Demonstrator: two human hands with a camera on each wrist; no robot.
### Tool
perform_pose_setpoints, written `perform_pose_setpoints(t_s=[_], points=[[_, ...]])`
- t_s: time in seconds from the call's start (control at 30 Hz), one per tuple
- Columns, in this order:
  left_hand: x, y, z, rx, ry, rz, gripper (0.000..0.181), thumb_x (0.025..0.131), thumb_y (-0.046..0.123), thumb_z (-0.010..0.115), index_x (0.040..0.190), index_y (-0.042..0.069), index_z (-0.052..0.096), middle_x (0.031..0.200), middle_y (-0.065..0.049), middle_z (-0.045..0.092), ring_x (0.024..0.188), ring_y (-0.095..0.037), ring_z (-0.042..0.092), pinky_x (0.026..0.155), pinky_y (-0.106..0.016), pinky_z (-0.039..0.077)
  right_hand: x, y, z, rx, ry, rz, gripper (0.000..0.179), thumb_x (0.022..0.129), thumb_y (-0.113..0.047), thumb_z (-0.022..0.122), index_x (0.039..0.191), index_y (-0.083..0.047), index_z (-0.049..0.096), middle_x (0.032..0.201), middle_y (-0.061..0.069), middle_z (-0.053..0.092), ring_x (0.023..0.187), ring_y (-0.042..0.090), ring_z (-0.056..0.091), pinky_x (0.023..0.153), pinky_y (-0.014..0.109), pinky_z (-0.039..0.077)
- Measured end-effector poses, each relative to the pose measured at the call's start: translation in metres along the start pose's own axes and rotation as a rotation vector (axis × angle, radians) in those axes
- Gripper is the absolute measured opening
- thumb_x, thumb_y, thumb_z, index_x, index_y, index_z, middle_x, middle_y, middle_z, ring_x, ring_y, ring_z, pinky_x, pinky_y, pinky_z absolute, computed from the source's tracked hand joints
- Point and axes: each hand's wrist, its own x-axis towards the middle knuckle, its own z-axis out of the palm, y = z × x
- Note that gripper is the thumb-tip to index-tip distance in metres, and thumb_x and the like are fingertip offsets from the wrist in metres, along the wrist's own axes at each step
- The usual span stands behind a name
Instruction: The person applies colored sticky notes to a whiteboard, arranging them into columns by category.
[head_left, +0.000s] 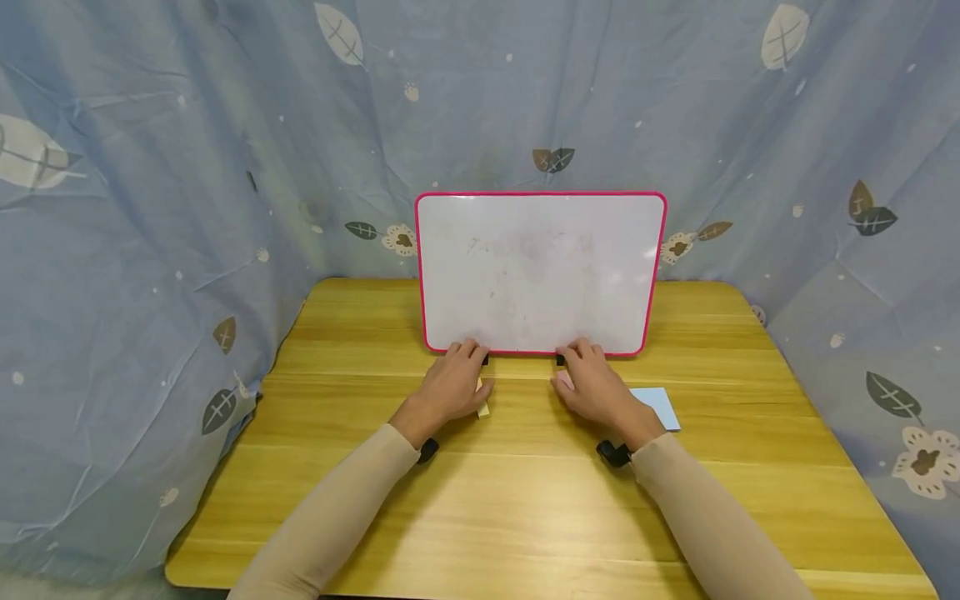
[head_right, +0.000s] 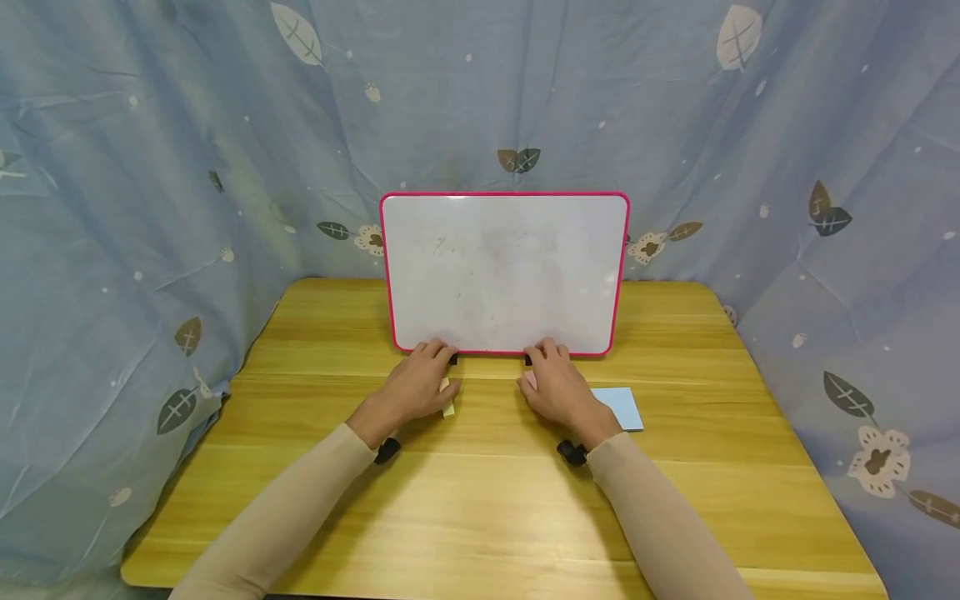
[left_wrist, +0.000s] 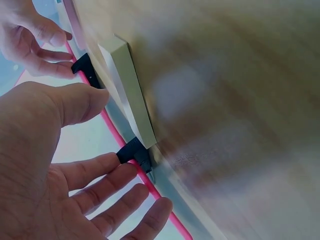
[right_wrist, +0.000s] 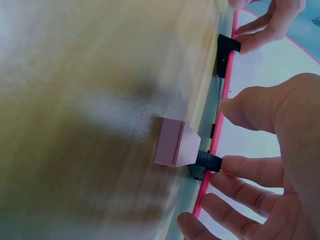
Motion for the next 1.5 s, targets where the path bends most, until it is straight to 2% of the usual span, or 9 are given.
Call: perform_pose_setpoints(t_s=[0.13, 0.33, 0.63, 1.0, 1.2, 1.5], points=[[-0.004, 0.001, -0.001, 0.009, 0.015, 0.014, 0.057, 0.110, 0.036, 0.081, 0.154, 0.003, 0.066, 0.149, -0.017, 0.068, 0.131, -0.039, 0.067, 0.105, -0.052, 0.066, -0.005, -0.001, -0.001, 0.001, 0.011, -0.011, 0.058, 0.113, -0.022, 0.073, 0.162, 0.008, 0.060, 0.155, 0.028, 0.058, 0.138, 0.050, 0.057, 0.120, 0.065, 0.056], [-0.013, 0.003, -0.003, -0.004, -0.001, 0.026, 0.060, 0.109, 0.037, 0.081, 0.155, 0.002, 0.065, 0.149, -0.017, 0.068, 0.132, -0.039, 0.067, 0.108, -0.053, 0.065, -0.013, -0.002, 0.001, -0.007, 0.021, -0.024, 0.058, 0.112, -0.022, 0.075, 0.160, 0.007, 0.062, 0.155, 0.027, 0.059, 0.138, 0.049, 0.058, 0.120, 0.064, 0.056], [-0.019, 0.007, -0.001, -0.005, 0.013, 0.050, 0.062, 0.108, 0.038, 0.083, 0.155, 0.001, 0.066, 0.148, -0.017, 0.069, 0.131, -0.039, 0.067, 0.109, -0.054, 0.065, -0.026, -0.003, 0.000, -0.012, 0.046, -0.037, 0.057, 0.111, -0.021, 0.078, 0.159, 0.007, 0.063, 0.154, 0.026, 0.061, 0.137, 0.049, 0.059, 0.120, 0.064, 0.057], [-0.027, 0.012, -0.003, -0.019, -0.002, 0.065, 0.067, 0.108, 0.042, 0.084, 0.157, 0.001, 0.064, 0.151, -0.018, 0.069, 0.136, -0.040, 0.067, 0.113, -0.056, 0.064, -0.035, -0.003, 0.002, -0.004, 0.062, -0.054, 0.057, 0.110, -0.022, 0.079, 0.157, 0.006, 0.064, 0.151, 0.026, 0.062, 0.134, 0.048, 0.061, 0.116, 0.062, 0.059], [-0.025, 0.012, -0.002, -0.034, -0.014, 0.054, 0.073, 0.106, 0.047, 0.085, 0.160, 0.002, 0.062, 0.153, -0.018, 0.067, 0.138, -0.040, 0.066, 0.116, -0.055, 0.062, -0.034, -0.001, 0.000, -0.025, 0.083, -0.065, 0.057, 0.109, -0.021, 0.080, 0.156, 0.007, 0.065, 0.151, 0.027, 0.063, 0.134, 0.048, 0.061, 0.115, 0.062, 0.060], [-0.029, 0.013, -0.001, -0.037, -0.044, 0.027, 0.077, 0.104, 0.050, 0.088, 0.159, 0.002, 0.062, 0.147, -0.017, 0.067, 0.135, -0.039, 0.066, 0.108, -0.054, 0.065, -0.033, 0.000, 0.005, -0.027, 0.055, -0.070, 0.057, 0.110, -0.025, 0.080, 0.157, 0.005, 0.065, 0.151, 0.024, 0.063, 0.135, 0.046, 0.062, 0.114, 0.060, 0.062]])
